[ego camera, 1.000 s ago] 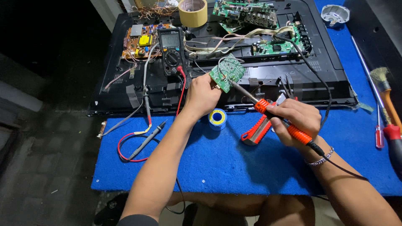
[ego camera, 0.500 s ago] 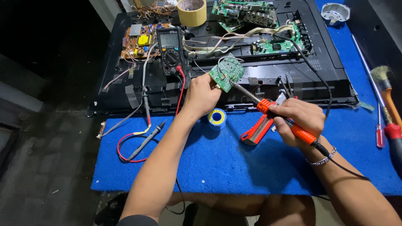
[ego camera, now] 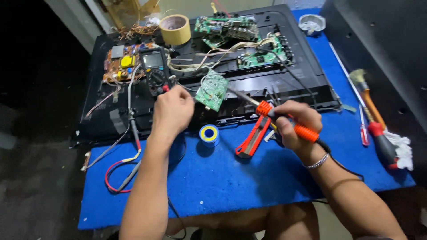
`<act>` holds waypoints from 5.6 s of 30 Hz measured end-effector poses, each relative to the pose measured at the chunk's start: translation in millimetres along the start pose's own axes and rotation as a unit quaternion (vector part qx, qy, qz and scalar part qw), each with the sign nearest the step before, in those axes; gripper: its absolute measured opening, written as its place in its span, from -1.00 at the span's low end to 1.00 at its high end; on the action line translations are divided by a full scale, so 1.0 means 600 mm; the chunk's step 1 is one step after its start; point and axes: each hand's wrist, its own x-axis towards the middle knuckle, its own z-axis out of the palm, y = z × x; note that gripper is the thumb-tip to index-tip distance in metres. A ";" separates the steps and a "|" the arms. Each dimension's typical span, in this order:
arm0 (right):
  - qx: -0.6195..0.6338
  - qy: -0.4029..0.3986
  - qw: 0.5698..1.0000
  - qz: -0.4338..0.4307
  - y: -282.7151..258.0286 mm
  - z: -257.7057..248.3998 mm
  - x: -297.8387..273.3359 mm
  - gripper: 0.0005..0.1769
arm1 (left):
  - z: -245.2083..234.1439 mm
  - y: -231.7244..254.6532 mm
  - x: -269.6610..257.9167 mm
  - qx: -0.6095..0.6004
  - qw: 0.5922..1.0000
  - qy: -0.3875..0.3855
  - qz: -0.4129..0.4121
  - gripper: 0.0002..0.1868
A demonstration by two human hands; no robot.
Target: Repairing a television circuit board by soldering components and trimming wires.
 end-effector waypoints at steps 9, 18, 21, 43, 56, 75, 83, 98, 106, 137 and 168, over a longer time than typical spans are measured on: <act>0.033 0.466 0.819 0.333 0.137 -0.127 0.092 -0.68 | 0.004 0.035 -0.022 -0.225 0.944 0.192 0.146 -0.93; 0.314 0.585 0.634 0.398 0.429 -0.231 0.124 -0.45 | 0.029 0.014 -0.001 -0.238 0.943 0.197 0.121 -0.93; 0.358 0.586 0.598 0.414 0.568 -0.276 0.093 -0.46 | 0.023 0.019 -0.004 -0.237 0.943 0.197 0.123 -0.93; -0.169 -0.271 0.886 0.336 -0.039 0.006 -0.042 -0.63 | 0.060 0.007 0.028 -0.445 0.872 0.160 0.127 -0.89; -0.459 -0.391 0.729 0.325 -0.082 0.056 -0.047 -0.55 | 0.026 -0.021 0.026 -0.325 0.922 0.168 0.127 -0.95; -0.409 -0.164 0.897 0.027 0.014 0.178 -0.005 -0.42 | 0.062 -0.020 0.020 -0.117 0.968 0.098 0.199 -0.87; -0.381 -0.143 0.913 -0.010 0.016 0.177 -0.007 -0.39 | 0.051 -0.017 0.006 -0.048 0.979 0.076 0.180 -0.91; -0.488 -0.251 0.799 0.246 -0.045 0.029 0.049 -0.59 | 0.039 0.009 0.006 -0.267 0.939 0.130 0.172 -0.88; -0.490 -0.408 0.687 0.349 -0.075 0.068 0.050 -0.39 | 0.073 0.011 0.018 -0.406 0.899 0.099 0.132 -0.85; -0.265 -0.146 0.927 0.221 -0.072 0.125 0.032 -0.25 | 0.103 0.020 0.015 -0.572 0.817 0.027 0.072 -0.84; -0.448 -0.076 0.890 -0.047 -0.025 0.157 0.019 -0.36 | 0.124 0.027 0.006 -0.543 0.833 -0.005 0.108 -0.89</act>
